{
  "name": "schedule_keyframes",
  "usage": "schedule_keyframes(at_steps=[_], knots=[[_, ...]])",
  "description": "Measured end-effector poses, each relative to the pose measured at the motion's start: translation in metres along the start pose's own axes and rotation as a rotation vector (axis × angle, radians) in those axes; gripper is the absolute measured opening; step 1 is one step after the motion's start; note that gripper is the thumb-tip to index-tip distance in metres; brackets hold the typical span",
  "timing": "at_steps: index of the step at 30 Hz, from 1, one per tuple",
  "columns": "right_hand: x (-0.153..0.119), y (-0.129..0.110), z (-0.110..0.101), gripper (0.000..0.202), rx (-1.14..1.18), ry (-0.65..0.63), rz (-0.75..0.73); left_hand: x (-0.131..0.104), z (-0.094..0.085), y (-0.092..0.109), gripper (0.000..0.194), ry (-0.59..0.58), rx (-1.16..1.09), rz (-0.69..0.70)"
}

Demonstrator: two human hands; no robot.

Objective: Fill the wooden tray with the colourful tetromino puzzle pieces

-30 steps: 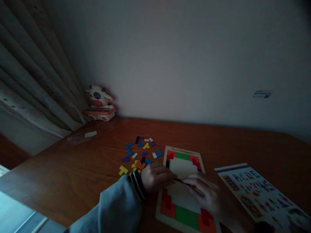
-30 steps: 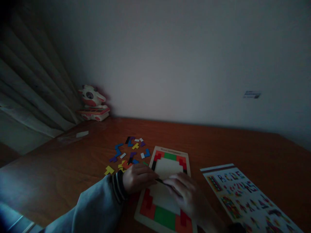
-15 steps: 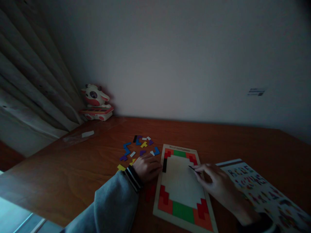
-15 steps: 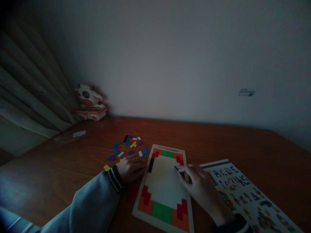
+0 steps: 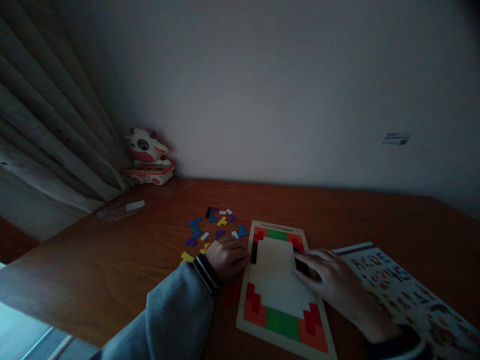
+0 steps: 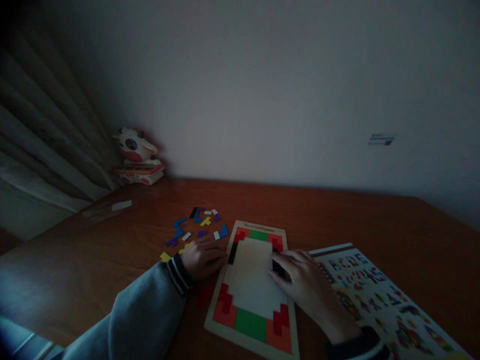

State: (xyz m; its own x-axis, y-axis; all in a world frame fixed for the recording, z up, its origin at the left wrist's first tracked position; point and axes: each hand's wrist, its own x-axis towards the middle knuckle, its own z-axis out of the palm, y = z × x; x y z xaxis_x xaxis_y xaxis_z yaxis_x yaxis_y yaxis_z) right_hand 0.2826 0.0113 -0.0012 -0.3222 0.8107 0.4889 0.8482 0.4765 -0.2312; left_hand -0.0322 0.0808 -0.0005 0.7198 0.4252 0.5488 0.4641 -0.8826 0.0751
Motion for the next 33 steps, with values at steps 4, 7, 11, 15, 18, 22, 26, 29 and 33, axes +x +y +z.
schedule_keyframes(at_steps=[4, 7, 11, 15, 18, 22, 26, 29, 33], knots=[[-0.001, 0.002, 0.001, 0.027, -0.003, -0.007, 0.027, -0.001, -0.001, 0.001, 0.018, -0.013, 0.005, 0.003], [-0.002, 0.003, 0.002, 0.028, 0.013, -0.025, 0.052, 0.0, -0.002, 0.002, 0.018, -0.017, 0.013, 0.009], [-0.002, 0.001, 0.002, 0.028, 0.056, -0.051, 0.092, 0.001, -0.009, -0.005, 0.018, -0.03, 0.097, -0.066], [-0.002, -0.001, 0.004, 0.028, 0.134, -0.019, 0.144, -0.001, -0.02, -0.015, 0.025, -0.076, 0.203, -0.213], [-0.002, -0.001, 0.007, 0.028, 0.17, 0.016, 0.17, -0.004, -0.026, -0.019, 0.031, -0.13, 0.199, -0.259], [-0.004, 0.002, 0.01, 0.029, 0.199, 0.028, 0.177, -0.014, -0.034, -0.03, 0.034, -0.196, 0.212, -0.305], [-0.004, 0.004, 0.013, 0.028, 0.214, 0.031, 0.169, -0.028, -0.043, -0.05, 0.043, -0.232, 0.257, -0.375], [-0.006, 0.005, 0.017, 0.028, 0.217, 0.027, 0.175, -0.034, -0.045, -0.059, 0.039, -0.272, 0.186, -0.301], [-0.007, 0.006, 0.018, 0.03, 0.233, 0.02, 0.19, -0.035, -0.041, -0.058, 0.033, -0.266, 0.167, -0.228]])
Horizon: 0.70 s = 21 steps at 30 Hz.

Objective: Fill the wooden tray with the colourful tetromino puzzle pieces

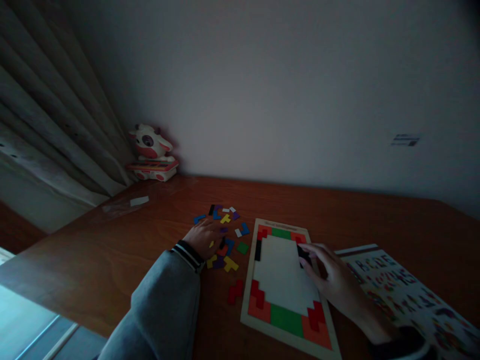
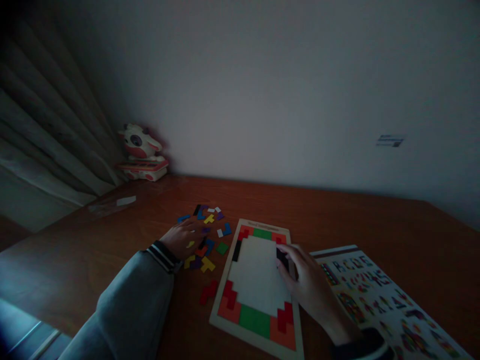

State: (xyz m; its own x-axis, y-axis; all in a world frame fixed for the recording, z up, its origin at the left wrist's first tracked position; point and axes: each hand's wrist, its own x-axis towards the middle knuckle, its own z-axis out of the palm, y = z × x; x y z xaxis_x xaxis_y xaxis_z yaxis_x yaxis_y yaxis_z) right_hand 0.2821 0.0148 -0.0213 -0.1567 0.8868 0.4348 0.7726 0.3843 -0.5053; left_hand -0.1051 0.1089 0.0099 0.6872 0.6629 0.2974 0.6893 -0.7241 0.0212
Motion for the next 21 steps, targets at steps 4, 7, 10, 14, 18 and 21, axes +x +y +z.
schedule_keyframes(at_steps=[4, 7, 10, 14, 18, 21], knots=[[0.001, 0.0, -0.001, 0.03, -0.006, -0.007, 0.017, 0.0, 0.006, 0.006, 0.039, -0.019, 0.057, -0.087], [0.002, -0.001, -0.002, 0.03, -0.004, -0.006, 0.018, -0.001, 0.008, 0.008, 0.054, -0.023, 0.096, -0.143], [0.001, -0.002, -0.002, 0.03, 0.01, 0.006, 0.01, 0.0, 0.005, 0.011, 0.058, 0.008, 0.088, -0.124], [0.001, -0.004, -0.002, 0.03, 0.019, 0.017, 0.002, 0.003, 0.002, 0.011, 0.034, 0.011, 0.048, -0.055], [0.003, -0.002, -0.003, 0.028, 0.002, 0.087, 0.024, 0.004, 0.007, 0.004, 0.025, 0.02, 0.108, -0.097], [0.004, 0.002, -0.006, 0.028, -0.01, 0.214, 0.11, 0.005, 0.009, 0.0, 0.027, 0.012, 0.109, -0.102]])
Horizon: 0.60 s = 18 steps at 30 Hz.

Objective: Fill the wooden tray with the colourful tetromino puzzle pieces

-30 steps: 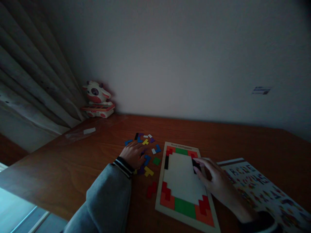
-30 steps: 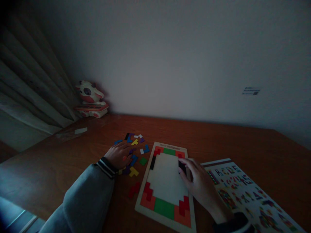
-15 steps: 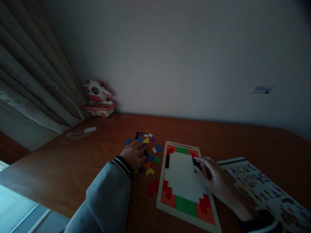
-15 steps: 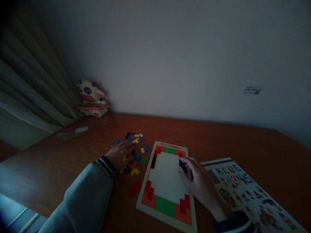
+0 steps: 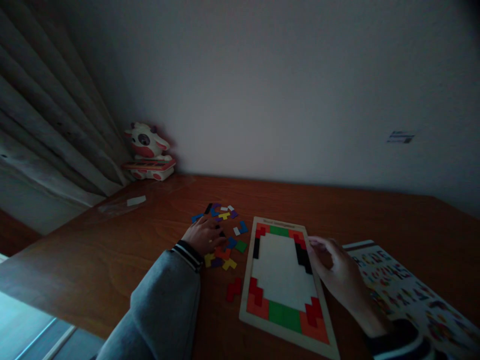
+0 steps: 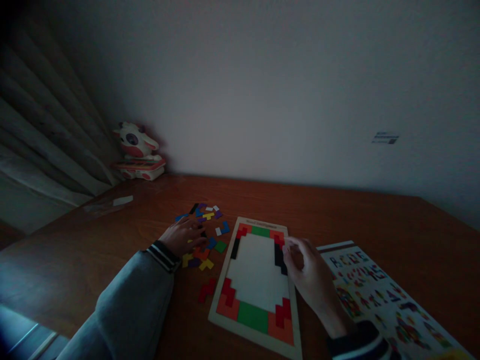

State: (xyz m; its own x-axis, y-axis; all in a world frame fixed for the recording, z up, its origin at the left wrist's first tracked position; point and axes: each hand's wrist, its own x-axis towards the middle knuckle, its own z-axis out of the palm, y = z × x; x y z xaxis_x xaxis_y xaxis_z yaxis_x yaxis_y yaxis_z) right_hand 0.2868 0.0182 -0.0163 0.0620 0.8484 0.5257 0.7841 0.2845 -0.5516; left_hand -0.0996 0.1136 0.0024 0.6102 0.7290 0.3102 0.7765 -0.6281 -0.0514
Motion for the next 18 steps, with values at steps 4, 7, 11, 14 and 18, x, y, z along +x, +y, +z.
schedule_keyframes(at_steps=[4, 7, 11, 14, 18], knots=[[0.003, 0.004, -0.005, 0.035, 0.012, 0.111, 0.068, 0.001, -0.002, -0.001, 0.036, 0.003, -0.058, 0.037], [0.004, 0.003, -0.005, 0.034, 0.023, 0.096, 0.076, 0.001, -0.003, -0.001, 0.035, -0.009, -0.103, 0.085], [0.003, 0.002, -0.002, 0.029, 0.04, 0.071, 0.051, 0.002, -0.001, -0.001, 0.032, -0.034, -0.143, 0.126], [0.002, 0.001, -0.002, 0.029, 0.056, 0.076, 0.053, 0.001, 0.004, -0.001, 0.038, -0.043, -0.153, 0.094], [0.002, 0.0, -0.003, 0.029, 0.06, 0.061, 0.06, 0.0, 0.013, -0.004, 0.054, -0.002, -0.159, -0.012]])
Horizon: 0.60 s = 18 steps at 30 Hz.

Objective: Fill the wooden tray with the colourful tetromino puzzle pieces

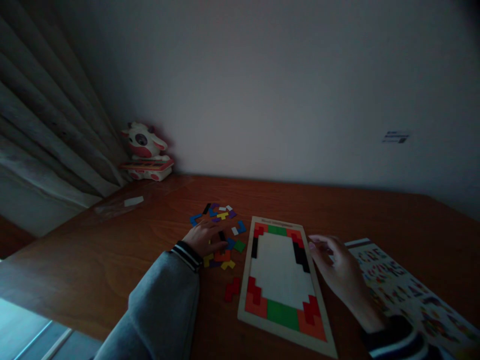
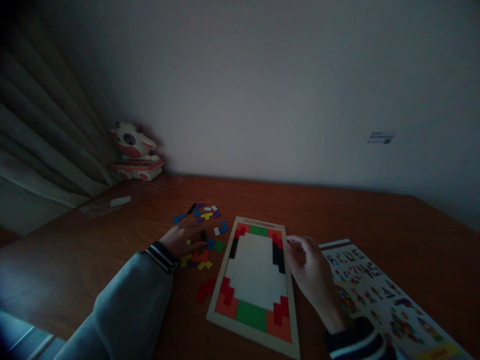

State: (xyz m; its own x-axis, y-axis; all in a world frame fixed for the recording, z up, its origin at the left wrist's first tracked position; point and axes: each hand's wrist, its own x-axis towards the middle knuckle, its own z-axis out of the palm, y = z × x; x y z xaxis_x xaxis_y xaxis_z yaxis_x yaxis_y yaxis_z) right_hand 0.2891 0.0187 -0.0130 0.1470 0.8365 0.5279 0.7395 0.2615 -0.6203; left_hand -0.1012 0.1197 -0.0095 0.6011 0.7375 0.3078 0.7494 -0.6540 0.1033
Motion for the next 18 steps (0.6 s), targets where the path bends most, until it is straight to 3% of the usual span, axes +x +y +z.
schedule_keyframes(at_steps=[5, 9, 14, 18], knots=[[0.0, 0.0, 0.0, 0.028, -0.007, -0.015, -0.001, 0.002, 0.0, 0.005, 0.05, 0.129, -0.036, -0.088], [0.0, -0.002, 0.001, 0.026, -0.016, -0.028, -0.004, 0.011, -0.004, 0.034, 0.034, 0.248, -0.139, -0.02], [0.0, -0.005, 0.002, 0.026, -0.019, -0.043, -0.011, 0.027, -0.002, 0.085, 0.036, 0.187, -0.272, 0.183], [0.0, -0.007, 0.002, 0.027, -0.005, -0.059, -0.008, 0.032, 0.006, 0.104, 0.033, 0.11, -0.288, 0.274]])
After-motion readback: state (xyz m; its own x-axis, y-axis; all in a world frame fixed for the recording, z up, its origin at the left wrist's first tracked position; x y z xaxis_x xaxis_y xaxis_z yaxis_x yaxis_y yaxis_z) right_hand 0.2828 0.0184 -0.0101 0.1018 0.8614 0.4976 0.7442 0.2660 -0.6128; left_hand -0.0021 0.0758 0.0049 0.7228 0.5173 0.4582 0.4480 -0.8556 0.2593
